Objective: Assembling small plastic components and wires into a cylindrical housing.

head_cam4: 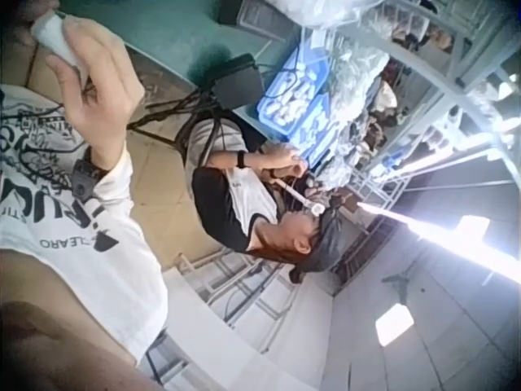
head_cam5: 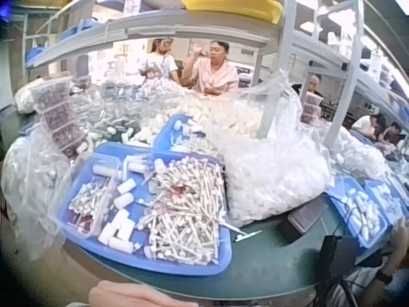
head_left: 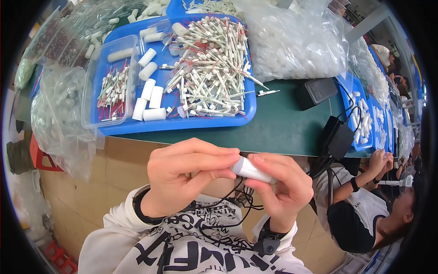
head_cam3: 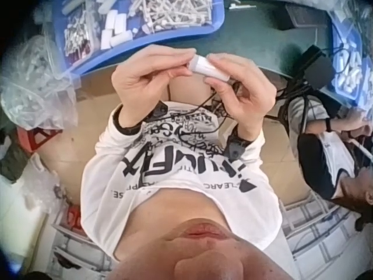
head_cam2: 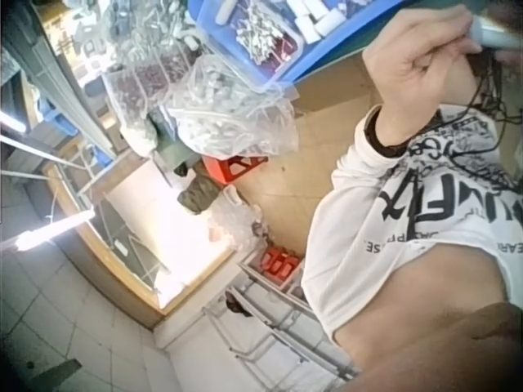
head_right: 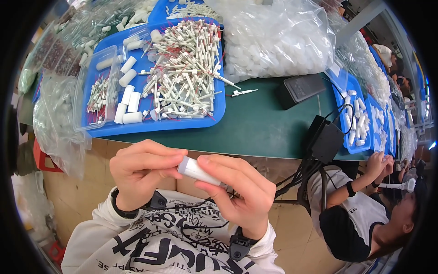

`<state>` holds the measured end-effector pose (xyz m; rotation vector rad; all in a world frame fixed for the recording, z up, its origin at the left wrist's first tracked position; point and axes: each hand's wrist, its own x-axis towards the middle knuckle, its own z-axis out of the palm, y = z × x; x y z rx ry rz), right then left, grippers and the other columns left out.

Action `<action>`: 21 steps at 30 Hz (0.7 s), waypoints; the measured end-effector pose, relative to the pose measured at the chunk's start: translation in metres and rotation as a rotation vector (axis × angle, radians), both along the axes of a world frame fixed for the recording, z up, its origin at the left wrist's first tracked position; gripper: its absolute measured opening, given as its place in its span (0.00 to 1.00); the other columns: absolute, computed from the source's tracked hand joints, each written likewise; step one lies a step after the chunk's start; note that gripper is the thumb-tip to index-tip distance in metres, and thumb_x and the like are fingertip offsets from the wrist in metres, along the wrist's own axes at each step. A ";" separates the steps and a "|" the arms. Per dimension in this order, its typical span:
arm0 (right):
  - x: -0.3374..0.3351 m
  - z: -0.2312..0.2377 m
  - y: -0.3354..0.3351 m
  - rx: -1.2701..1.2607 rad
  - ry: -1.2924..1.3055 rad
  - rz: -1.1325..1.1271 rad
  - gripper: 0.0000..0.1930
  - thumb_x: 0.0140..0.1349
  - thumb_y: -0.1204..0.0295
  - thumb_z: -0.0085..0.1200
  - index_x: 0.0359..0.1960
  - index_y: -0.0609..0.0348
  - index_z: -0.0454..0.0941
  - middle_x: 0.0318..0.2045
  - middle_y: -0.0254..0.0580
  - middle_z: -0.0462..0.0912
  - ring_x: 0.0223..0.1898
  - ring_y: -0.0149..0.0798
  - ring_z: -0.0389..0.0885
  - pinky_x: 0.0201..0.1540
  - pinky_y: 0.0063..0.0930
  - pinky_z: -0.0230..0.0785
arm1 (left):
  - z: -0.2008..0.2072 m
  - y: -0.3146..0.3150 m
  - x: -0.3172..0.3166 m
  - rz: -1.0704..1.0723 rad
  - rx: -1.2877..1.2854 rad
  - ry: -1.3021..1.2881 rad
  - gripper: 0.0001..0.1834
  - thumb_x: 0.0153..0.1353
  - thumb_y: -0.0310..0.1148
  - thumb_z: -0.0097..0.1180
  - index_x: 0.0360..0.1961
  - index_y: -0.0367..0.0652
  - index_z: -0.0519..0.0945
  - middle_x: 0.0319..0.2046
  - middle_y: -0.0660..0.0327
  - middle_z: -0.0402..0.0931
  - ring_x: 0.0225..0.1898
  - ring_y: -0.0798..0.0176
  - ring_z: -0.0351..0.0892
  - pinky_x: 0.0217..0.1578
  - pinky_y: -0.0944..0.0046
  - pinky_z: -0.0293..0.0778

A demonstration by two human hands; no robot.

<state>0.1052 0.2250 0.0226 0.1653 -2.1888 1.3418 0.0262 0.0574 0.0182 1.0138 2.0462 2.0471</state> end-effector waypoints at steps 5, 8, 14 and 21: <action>0.000 -0.001 0.007 0.124 0.012 0.006 0.16 0.42 0.81 0.65 0.37 0.66 0.80 0.32 0.49 0.82 0.30 0.38 0.80 0.29 0.23 0.73 | -0.008 0.006 -0.003 -0.037 -0.014 -0.068 0.12 0.46 0.15 0.60 0.34 0.37 0.83 0.34 0.54 0.80 0.32 0.64 0.82 0.32 0.72 0.78; 0.000 -0.004 0.006 0.166 0.033 -0.022 0.16 0.42 0.81 0.65 0.37 0.66 0.80 0.32 0.49 0.82 0.28 0.38 0.80 0.28 0.22 0.72 | -0.011 0.008 -0.003 -0.051 0.015 -0.025 0.11 0.46 0.14 0.60 0.33 0.35 0.83 0.34 0.52 0.80 0.31 0.62 0.82 0.31 0.71 0.78; 0.005 -0.007 0.000 0.071 0.125 -0.126 0.16 0.41 0.81 0.66 0.36 0.64 0.81 0.32 0.49 0.82 0.27 0.39 0.80 0.26 0.22 0.71 | -0.001 0.007 -0.004 -0.090 -0.006 0.105 0.11 0.45 0.14 0.60 0.32 0.34 0.82 0.34 0.51 0.79 0.32 0.61 0.81 0.31 0.70 0.79; -0.003 -0.008 0.007 0.208 0.139 -0.054 0.16 0.40 0.81 0.65 0.36 0.63 0.81 0.32 0.48 0.82 0.27 0.39 0.81 0.26 0.22 0.71 | -0.010 0.014 0.012 0.129 -0.105 0.415 0.14 0.43 0.12 0.56 0.35 0.29 0.80 0.35 0.50 0.77 0.32 0.59 0.80 0.32 0.67 0.79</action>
